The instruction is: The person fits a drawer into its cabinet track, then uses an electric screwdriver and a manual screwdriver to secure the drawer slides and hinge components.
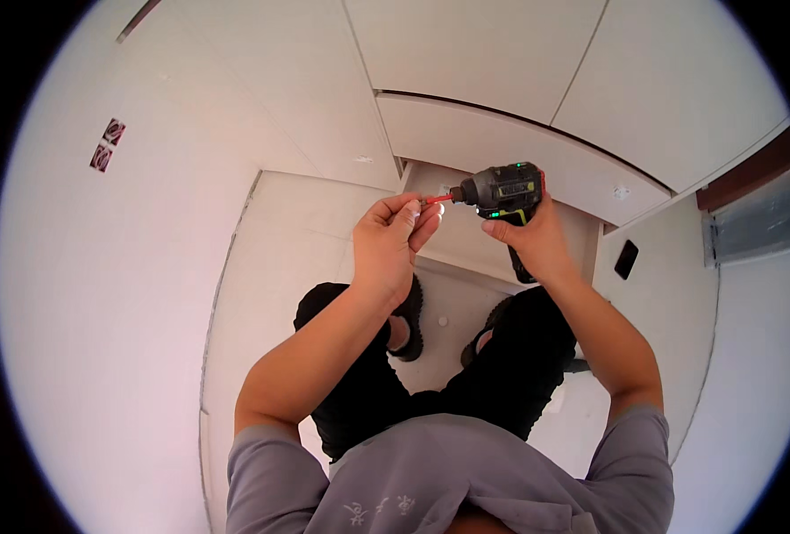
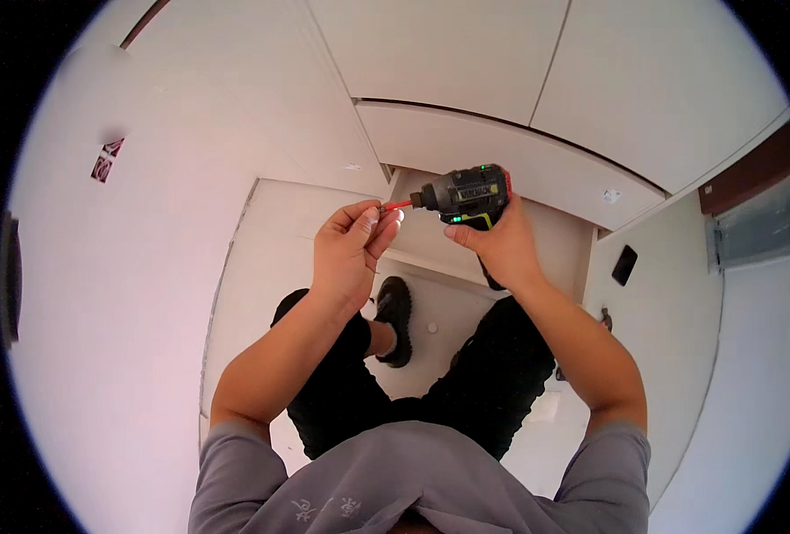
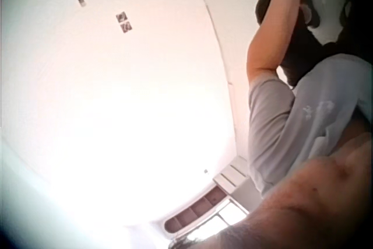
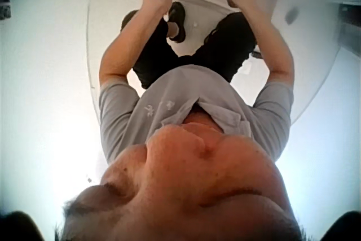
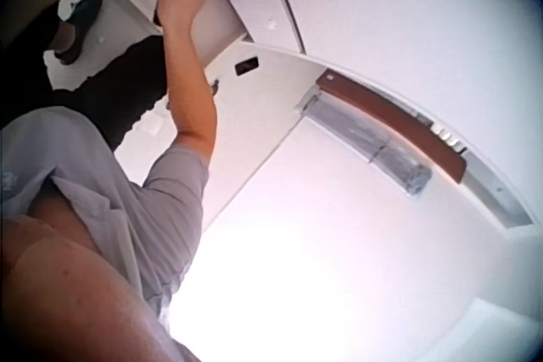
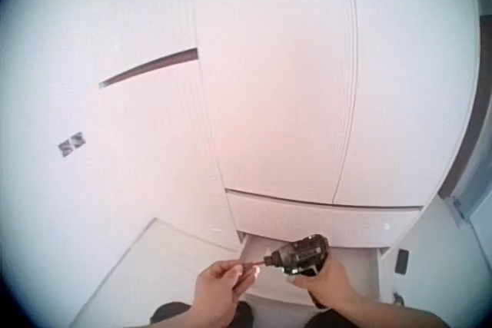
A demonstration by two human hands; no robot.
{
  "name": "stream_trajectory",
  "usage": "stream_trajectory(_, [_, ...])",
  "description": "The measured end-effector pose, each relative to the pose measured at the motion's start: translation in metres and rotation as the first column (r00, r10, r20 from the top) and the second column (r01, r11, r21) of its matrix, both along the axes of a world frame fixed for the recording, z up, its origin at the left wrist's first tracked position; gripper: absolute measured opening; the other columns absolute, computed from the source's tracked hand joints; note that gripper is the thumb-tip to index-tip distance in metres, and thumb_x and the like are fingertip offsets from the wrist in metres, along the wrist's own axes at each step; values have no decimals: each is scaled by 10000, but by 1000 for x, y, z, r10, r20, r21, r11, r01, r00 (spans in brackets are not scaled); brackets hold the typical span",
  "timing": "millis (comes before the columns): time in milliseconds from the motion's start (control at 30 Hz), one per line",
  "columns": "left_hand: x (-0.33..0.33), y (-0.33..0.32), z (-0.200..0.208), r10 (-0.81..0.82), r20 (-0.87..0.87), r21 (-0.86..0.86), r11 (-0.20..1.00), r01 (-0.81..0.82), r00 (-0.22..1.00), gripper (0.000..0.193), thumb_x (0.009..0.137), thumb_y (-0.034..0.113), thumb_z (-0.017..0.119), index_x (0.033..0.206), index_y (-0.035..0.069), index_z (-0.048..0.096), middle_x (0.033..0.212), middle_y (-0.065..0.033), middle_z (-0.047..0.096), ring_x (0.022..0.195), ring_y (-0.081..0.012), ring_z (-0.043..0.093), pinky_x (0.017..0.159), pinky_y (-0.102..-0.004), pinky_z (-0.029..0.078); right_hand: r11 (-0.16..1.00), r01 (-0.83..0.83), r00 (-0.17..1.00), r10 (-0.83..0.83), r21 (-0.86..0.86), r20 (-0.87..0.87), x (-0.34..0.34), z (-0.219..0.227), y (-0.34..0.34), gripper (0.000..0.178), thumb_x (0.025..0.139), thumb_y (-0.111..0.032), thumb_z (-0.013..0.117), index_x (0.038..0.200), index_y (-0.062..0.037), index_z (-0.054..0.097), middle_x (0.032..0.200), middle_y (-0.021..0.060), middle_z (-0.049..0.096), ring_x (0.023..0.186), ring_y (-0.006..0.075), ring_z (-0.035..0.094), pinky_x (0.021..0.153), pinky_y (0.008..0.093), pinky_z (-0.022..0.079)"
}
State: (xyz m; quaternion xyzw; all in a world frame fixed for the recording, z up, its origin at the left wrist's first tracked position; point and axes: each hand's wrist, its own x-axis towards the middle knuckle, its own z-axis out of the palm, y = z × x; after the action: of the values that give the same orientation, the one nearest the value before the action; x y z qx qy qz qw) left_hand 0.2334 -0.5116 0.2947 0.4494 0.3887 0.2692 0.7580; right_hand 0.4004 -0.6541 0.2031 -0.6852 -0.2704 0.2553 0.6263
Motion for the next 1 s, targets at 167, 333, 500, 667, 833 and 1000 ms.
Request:
stream_trajectory(167, [-4, -11, -12, 16, -55, 179, 984, -6, 998, 197, 1066, 44, 574, 1190, -108, 594, 1156, -193, 686, 1038, -236, 722, 958, -314, 630, 994, -100, 984, 105, 43, -141, -1, 0, -1, 671, 741, -229, 957, 1229, 17, 566, 1121, 101, 720, 1006, 179, 681, 910, 332, 539])
stream_trajectory(333, [2, 27, -73, -107, -254, 380, 903, 201, 961, 160, 1010, 44, 641, 1116, -77, 645, 1063, -150, 715, 984, -199, 714, 948, -336, 603, 970, -242, 970, 241, -38, -20, 41, -46, 19, 759, 717, -300, 966, 1253, 40, 551, 1080, 114, 737, 971, 206, 697, 895, 340, 541])
stream_trajectory(500, [34, 62, -189, -126, -575, 411, 809, 419, 808, 130, 935, 8, 680, 1062, -22, 677, 999, -102, 726, 939, -159, 676, 879, -319, 546, 908, -175, 825, 346, -380, 448, 103, -125, 58, 928, 709, -442, 926, 1350, 48, 469, 1070, 211, 746, 1033, 367, 732, 882, 432, 564])
stream_trajectory(667, [108, 47, -353, -125, -594, 275, 897, 347, 794, 227, 910, 22, 667, 1136, 11, 678, 1038, -70, 731, 878, -139, 612, 835, -296, 501, 735, -245, 472, 660, -632, 585, 181, -194, 89, 759, 767, -367, 880, 1287, 20, 487, 979, 198, 756, 915, 373, 744, 759, 470, 576])
stream_trajectory(833, [163, 23, -412, -304, -457, -55, 947, 315, 836, 390, 940, 53, 599, 1326, 38, 648, 1199, -33, 689, 1031, -121, 585, 905, -301, 484, 603, -175, 74, 796, -778, 601, 205, -213, 118, 605, 790, -230, 835, 1236, 5, 500, 892, 170, 754, 824, 348, 747, 693, 431, 577])
stream_trajectory(1000, [184, 1, -456, -329, -459, -152, 944, 292, 825, 411, 944, 65, 627, 1353, 87, 648, 1322, 2, 627, 1112, -110, 573, 920, -297, 472, 646, -128, -227, 719, -752, 657, 191, -243, 126, 506, 782, -164, 822, 1170, 0, 543, 840, 128, 760, 764, 301, 756, 664, 403, 584])
